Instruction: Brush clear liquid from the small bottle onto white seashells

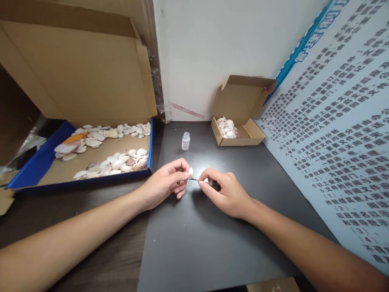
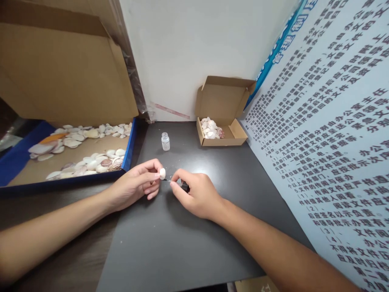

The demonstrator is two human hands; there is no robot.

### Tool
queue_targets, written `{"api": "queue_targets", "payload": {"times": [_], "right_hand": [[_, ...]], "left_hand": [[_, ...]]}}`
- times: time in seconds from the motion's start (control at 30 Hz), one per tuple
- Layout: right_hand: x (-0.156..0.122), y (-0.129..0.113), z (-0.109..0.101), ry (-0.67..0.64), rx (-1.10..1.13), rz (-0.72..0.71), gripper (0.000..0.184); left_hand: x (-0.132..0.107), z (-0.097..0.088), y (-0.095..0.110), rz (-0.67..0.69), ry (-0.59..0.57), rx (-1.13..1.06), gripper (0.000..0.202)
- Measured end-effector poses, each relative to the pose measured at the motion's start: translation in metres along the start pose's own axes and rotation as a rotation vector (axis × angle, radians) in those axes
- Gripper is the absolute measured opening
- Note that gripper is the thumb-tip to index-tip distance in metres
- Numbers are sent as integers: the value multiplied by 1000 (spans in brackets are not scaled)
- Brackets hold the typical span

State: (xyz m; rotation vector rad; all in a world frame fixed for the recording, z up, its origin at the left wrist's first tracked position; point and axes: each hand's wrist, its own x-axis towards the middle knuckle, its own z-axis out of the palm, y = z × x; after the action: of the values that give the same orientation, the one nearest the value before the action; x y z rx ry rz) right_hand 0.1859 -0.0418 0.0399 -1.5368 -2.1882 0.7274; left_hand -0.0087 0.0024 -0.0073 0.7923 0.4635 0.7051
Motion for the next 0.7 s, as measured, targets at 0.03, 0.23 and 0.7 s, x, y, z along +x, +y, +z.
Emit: {"api": "queue_targets", "payload": {"times": [0.03, 0.23, 0.7], "right_hand": [[1, 0, 0, 4, -28, 36, 11], [1, -1, 0, 33, 39, -11, 11], [0, -2, -1, 28, 34, 7, 13]], "left_hand": [[0, 0, 0, 0, 1, -5, 12], [0, -1, 0, 1, 10, -9, 11], [0, -2, -2, 12, -6, 9, 11]]}}
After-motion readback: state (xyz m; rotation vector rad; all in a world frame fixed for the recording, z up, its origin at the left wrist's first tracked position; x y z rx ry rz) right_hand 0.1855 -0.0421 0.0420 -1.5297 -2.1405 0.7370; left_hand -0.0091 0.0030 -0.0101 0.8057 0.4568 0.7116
